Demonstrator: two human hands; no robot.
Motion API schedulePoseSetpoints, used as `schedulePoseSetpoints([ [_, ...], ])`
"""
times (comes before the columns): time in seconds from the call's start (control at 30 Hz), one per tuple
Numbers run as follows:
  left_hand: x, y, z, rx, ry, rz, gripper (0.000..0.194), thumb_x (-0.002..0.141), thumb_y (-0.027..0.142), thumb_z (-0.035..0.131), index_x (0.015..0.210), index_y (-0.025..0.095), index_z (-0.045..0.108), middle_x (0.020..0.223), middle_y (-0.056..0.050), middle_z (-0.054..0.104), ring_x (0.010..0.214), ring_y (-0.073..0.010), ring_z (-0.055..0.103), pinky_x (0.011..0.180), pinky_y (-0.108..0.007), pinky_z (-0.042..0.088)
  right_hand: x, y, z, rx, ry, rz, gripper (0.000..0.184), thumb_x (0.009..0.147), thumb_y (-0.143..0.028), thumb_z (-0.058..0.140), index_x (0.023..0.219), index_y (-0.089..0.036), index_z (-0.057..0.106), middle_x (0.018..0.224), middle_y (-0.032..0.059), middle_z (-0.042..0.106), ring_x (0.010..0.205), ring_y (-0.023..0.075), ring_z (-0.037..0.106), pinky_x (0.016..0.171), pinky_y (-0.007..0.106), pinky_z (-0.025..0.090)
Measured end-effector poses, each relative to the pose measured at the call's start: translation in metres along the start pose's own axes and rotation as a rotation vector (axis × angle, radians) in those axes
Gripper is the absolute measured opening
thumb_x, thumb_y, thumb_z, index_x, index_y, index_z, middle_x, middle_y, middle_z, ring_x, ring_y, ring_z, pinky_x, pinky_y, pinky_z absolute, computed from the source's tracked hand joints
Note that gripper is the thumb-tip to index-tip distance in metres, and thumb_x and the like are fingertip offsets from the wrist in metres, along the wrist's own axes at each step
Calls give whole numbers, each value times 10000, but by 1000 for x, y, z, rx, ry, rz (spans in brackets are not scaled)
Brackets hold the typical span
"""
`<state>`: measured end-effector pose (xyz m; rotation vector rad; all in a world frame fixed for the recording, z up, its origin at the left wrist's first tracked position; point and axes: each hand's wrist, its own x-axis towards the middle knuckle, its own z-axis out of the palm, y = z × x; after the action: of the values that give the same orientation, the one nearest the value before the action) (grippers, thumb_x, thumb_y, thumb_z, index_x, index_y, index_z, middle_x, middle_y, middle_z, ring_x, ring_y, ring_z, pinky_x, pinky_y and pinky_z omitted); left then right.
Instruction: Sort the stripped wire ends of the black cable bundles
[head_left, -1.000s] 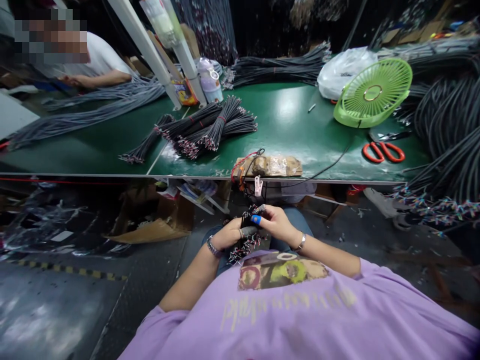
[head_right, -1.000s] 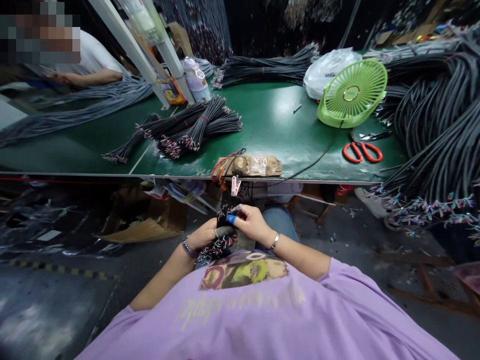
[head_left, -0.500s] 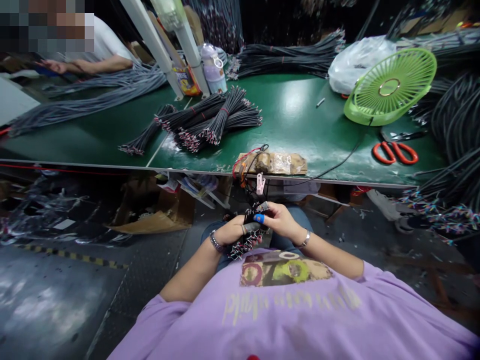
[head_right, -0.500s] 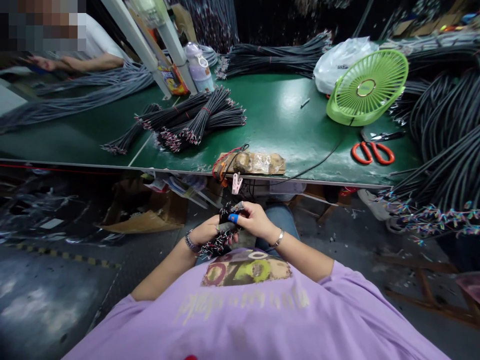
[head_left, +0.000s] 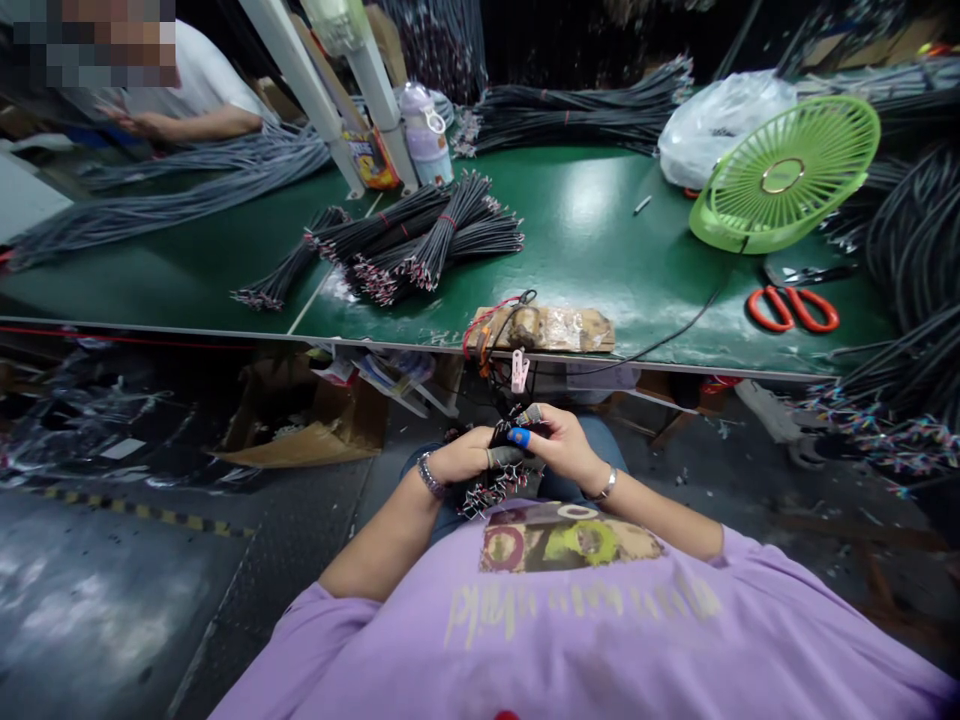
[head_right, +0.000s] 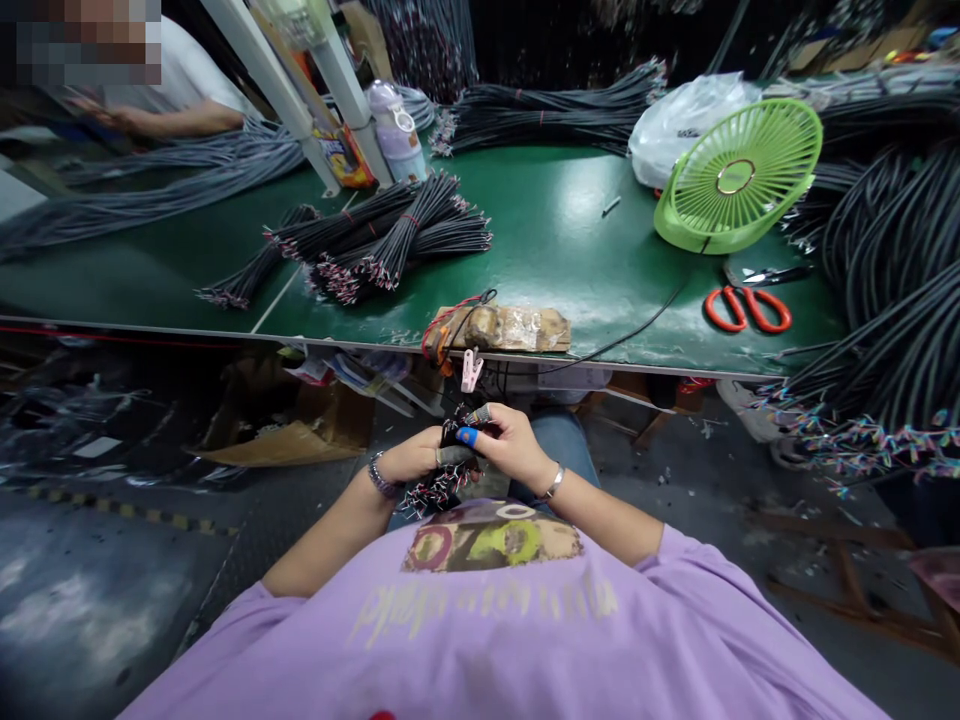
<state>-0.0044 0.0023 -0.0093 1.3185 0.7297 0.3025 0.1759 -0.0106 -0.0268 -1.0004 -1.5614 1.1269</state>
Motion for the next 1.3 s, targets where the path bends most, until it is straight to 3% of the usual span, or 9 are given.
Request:
schedulePoseSetpoints([
  [0.13, 5, -11, 1, 19, -7, 12, 370, 721, 417, 693, 889, 88, 713, 748, -71, 701, 714, -172, 614, 742, -292, 492, -7, 2, 9, 33, 80, 48, 169, 771, -330, 650, 742, -166, 618, 701, 11, 612, 641, 123, 535, 609, 241, 437],
  [0.3, 8, -20, 5, -13, 78, 26, 370, 704, 411, 706, 879, 85, 704, 747, -65, 689, 707, -161, 596, 704, -278, 487, -7, 5, 13, 129, 116, 132, 183, 762, -347, 657, 747, -170, 611, 711, 12, 620, 642, 125, 540, 617, 244, 447],
  [0.53, -2, -9, 4, -169, 73, -56, 450, 731, 484, 663, 906, 69, 682, 642, -86, 662, 526, -132, 576, 542, -249, 463, -3, 5, 0, 220, -58, 86, 233, 793, -396, 626, 867, -177, 649, 785, 17, 645, 702, 135, 569, 679, 263, 472],
  [0.73, -4, -7, 7, -150, 105, -43, 465, 753, 510, 633, 900, 74, 694, 683, -118, 686, 640, -189, 639, 592, -271, 481, 0, 6, -7, 54, -77, -29, 219, 809, -382, 613, 771, -166, 633, 712, 10, 583, 651, 120, 518, 613, 240, 433],
  [0.87, -1, -5, 11, -110, 184, -8, 433, 763, 493, 630, 905, 90, 704, 709, -109, 696, 705, -200, 643, 637, -280, 482, 5, 6, -8, 69, -108, -46, 267, 816, -415, 599, 722, -166, 622, 698, 3, 544, 622, 109, 499, 585, 232, 417],
  [1.1, -3, 7, 17, -28, 220, -59, 483, 788, 534, 566, 791, 72, 707, 574, -83, 628, 513, -137, 566, 501, -232, 419, 5, 4, -14, 113, -110, -52, 251, 818, -404, 592, 810, -161, 651, 773, 21, 592, 722, 133, 541, 680, 260, 443],
  [1.3, -8, 21, 33, -10, 319, -97, 524, 764, 568, 577, 711, 58, 683, 594, -86, 626, 465, -104, 529, 455, -213, 387, -4, 0, -13, 313, -64, 52, 255, 776, -401, 639, 857, -159, 633, 794, 22, 637, 716, 134, 567, 714, 283, 469],
])
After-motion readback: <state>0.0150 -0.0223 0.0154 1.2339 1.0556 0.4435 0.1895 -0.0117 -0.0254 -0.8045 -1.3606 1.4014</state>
